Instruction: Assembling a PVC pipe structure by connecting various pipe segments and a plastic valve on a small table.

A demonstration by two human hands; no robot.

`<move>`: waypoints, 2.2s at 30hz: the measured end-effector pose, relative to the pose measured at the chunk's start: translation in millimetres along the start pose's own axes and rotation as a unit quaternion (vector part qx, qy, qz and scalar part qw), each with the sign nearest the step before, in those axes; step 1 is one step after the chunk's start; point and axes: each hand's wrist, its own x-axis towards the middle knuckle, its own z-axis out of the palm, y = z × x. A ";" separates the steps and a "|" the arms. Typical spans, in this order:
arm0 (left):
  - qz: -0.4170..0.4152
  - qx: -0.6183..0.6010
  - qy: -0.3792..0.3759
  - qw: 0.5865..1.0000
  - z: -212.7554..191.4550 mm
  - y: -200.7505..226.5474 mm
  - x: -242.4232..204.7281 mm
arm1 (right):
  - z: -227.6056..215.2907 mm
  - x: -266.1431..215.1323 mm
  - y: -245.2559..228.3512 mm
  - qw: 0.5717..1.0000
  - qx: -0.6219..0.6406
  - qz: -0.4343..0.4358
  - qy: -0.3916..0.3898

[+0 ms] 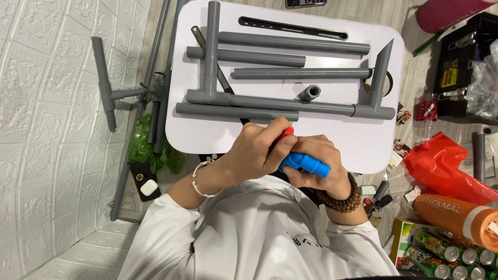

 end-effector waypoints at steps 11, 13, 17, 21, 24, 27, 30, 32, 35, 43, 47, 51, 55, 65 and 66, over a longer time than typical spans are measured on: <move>-0.144 -0.148 -0.144 0.968 -23.2 14.8 24.0 | -15.7 18.3 -25.5 0.923 -0.308 -0.196 -0.123; -0.174 -0.183 -0.169 0.953 -25.5 13.6 27.4 | -18.8 16.0 -27.0 0.906 -0.343 -0.210 -0.135; -0.235 -0.220 -0.236 0.917 -31.8 16.2 39.1 | -22.8 15.7 -29.3 0.857 -0.413 -0.247 -0.183; -0.262 -0.183 -0.304 0.897 -35.6 10.7 45.0 | -22.9 16.5 -28.8 0.832 -0.446 -0.245 -0.220; -0.261 -0.131 -0.245 0.924 -30.7 -0.4 39.9 | -33.4 11.9 -19.1 0.884 -0.395 -0.163 -0.191; -0.247 -0.111 -0.172 0.947 -27.9 -0.3 38.3 | -35.8 -6.4 5.1 0.936 -0.333 -0.010 -0.113; -0.217 -0.127 -0.111 0.962 -20.4 1.6 29.8 | -28.5 -22.9 23.4 0.940 -0.336 -0.056 -0.015; -0.187 -0.100 -0.089 0.973 -13.3 3.2 25.8 | -23.0 -19.9 22.8 0.936 -0.345 -0.069 -0.004; -0.147 -0.052 -0.049 0.987 -2.5 5.9 17.0 | -15.1 -22.3 37.2 0.938 -0.331 -0.101 0.020; -0.119 -0.052 -0.027 0.991 6.7 6.3 3.4 | -7.1 -24.5 48.5 0.960 -0.178 -0.209 0.053; -0.112 -0.055 -0.011 0.992 10.1 3.1 1.2 | -6.9 -12.5 37.9 0.954 -0.173 -0.240 0.048; -0.111 -0.059 -0.006 0.992 13.8 3.4 -2.2 | -7.7 -15.0 36.3 0.952 -0.178 -0.244 0.055; -0.093 -0.089 0.015 0.992 18.3 4.2 -2.5 | -4.1 -11.4 32.2 0.954 -0.160 -0.241 0.075; 0.079 -0.039 0.058 0.994 22.7 -13.6 -2.7 | 3.5 -33.1 38.1 0.980 -0.060 -0.129 0.141; 0.115 -0.042 0.066 0.990 21.8 -15.0 -0.3 | 4.1 -37.0 39.8 0.983 -0.036 -0.106 0.147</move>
